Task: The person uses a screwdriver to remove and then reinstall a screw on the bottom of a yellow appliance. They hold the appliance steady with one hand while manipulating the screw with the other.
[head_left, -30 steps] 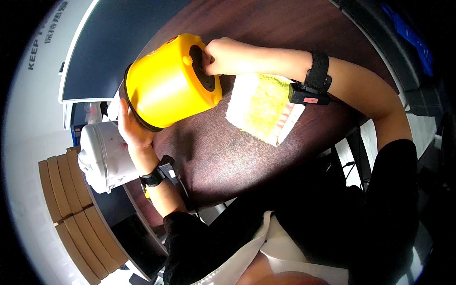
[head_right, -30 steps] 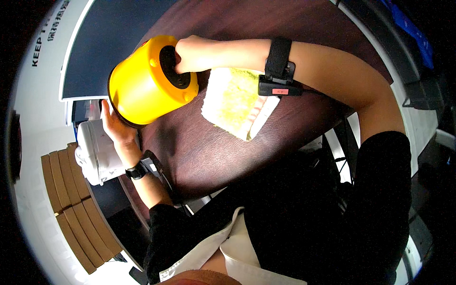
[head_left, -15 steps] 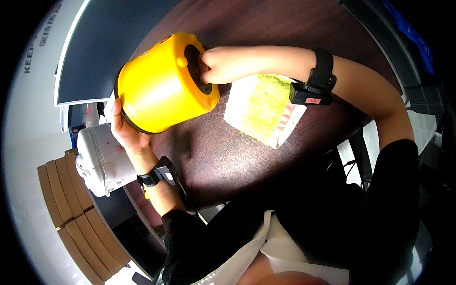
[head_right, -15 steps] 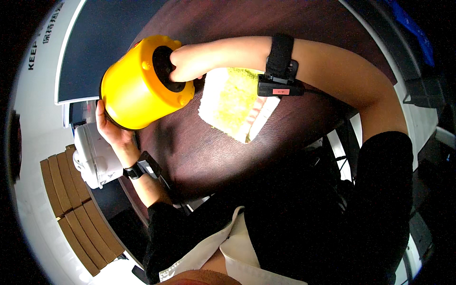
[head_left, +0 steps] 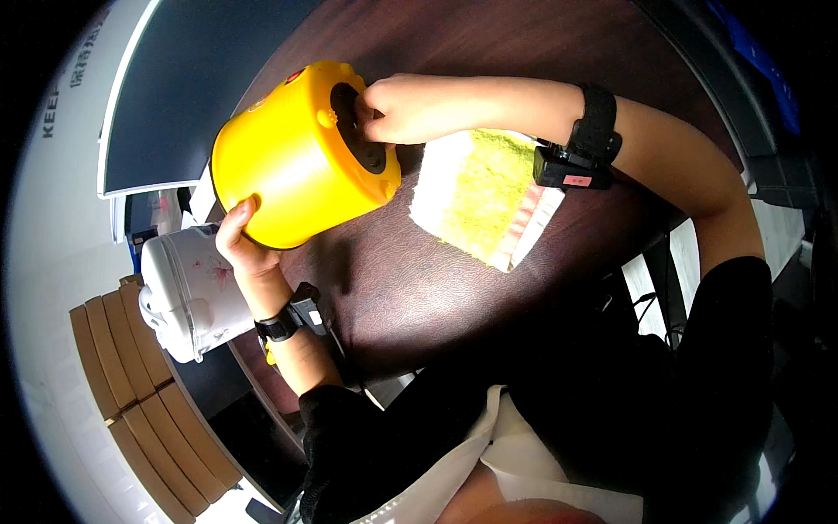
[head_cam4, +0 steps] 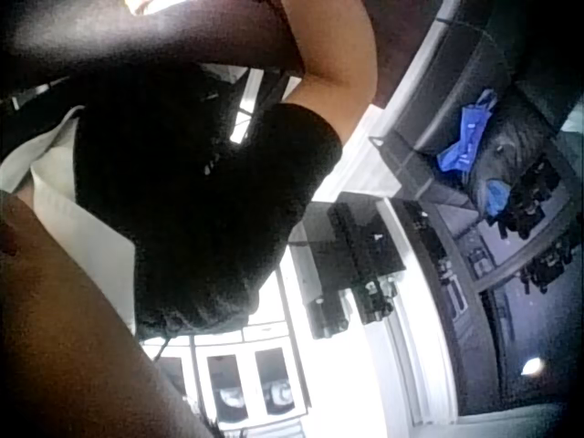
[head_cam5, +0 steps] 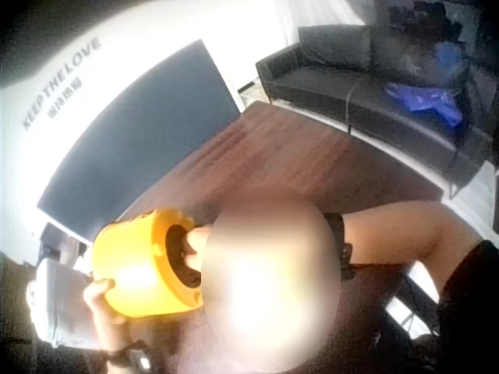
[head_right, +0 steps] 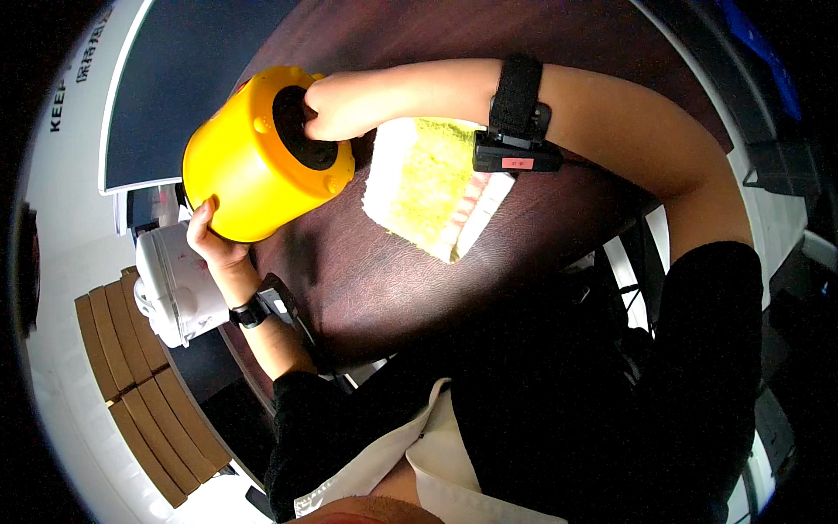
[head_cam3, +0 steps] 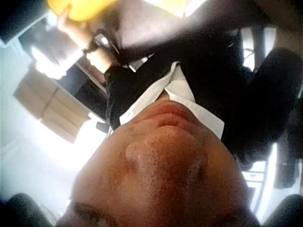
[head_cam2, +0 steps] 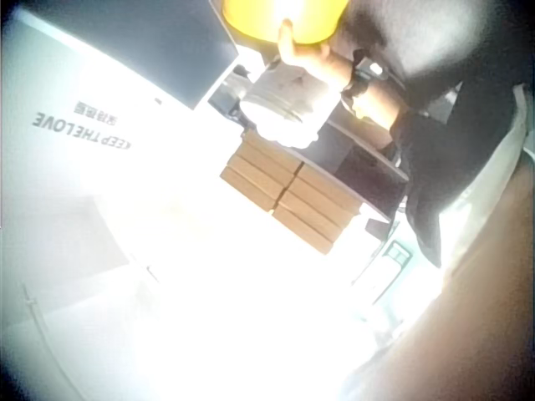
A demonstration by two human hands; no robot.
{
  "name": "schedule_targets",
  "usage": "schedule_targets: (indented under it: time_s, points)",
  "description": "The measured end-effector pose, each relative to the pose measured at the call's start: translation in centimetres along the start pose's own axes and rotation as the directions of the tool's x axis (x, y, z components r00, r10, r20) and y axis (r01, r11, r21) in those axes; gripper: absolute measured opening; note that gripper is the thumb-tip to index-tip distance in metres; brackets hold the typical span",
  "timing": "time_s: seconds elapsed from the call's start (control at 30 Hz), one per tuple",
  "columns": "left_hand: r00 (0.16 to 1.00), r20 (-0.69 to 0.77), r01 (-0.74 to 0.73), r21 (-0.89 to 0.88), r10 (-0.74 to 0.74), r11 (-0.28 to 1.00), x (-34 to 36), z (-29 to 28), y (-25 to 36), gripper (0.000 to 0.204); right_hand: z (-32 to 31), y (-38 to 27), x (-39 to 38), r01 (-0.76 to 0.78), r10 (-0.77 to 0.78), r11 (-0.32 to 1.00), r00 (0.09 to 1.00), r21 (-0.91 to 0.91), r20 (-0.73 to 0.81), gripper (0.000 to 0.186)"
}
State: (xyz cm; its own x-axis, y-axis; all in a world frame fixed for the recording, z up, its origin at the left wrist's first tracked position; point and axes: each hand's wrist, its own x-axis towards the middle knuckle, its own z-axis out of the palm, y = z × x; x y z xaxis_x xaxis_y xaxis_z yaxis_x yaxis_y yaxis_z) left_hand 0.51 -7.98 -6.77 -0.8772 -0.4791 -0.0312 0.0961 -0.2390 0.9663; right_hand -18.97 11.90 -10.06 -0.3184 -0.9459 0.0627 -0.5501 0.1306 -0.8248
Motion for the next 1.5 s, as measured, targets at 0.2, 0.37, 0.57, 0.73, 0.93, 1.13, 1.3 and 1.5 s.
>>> schedule_targets:
  time_s: [0.2, 0.37, 0.57, 0.73, 0.93, 1.13, 1.3, 1.5]
  points:
    - [1.0, -0.001, 0.001, -0.002, -0.001, 1.0, -0.2, -0.1, 0.0, 0.046, -0.1, 0.6, -0.3, 0.141, -0.141, 0.99, 0.99, -0.003, -0.012, 0.021]
    - [1.0, -0.002, -0.013, -0.013, 0.013, 1.0, -0.3, 0.4, -0.1, 0.048, 0.0, 0.5, -0.5, 0.151, -0.151, 0.989, 0.988, -0.003, -0.033, 0.021]
    - [0.996, 0.092, 0.006, -0.151, 0.008, 0.988, 0.1, 0.7, 0.2, 0.044, -0.2, 0.4, -0.5, 0.17, -0.171, 0.985, 0.984, -0.033, -0.048, 0.019]
    - [0.969, 0.248, 0.087, -0.396, 0.015, 0.914, 0.4, -0.4, 1.1, 0.043, 0.0, -0.2, -0.6, 0.165, -0.167, 0.985, 0.985, -0.054, -0.031, 0.018]
    - [0.983, 0.185, 0.099, -0.535, 0.002, 0.839, -0.4, -1.6, 1.0, 0.042, -0.6, -2.7, -0.2, 0.293, -0.293, 0.956, 0.954, -0.004, -0.059, 0.016]
    - [0.993, 0.11, 0.096, -0.542, -0.043, 0.835, -2.0, -1.8, 0.5, 0.04, -0.2, -4.6, 0.2, 0.335, -0.343, 0.934, 0.937, -0.122, -0.06, 0.018]
    - [0.994, 0.096, 0.088, -0.546, -0.042, 0.833, -4.5, -2.5, 0.0, 0.047, 0.8, -6.4, 0.7, 0.392, -0.397, 0.901, 0.918, -0.186, 0.016, 0.017]
    - [0.998, 0.058, 0.06, -0.664, -0.029, 0.746, -6.2, -3.1, -1.8, 0.055, 1.6, -8.4, 1.7, 0.46, -0.45, 0.833, 0.886, -0.308, 0.107, 0.016]
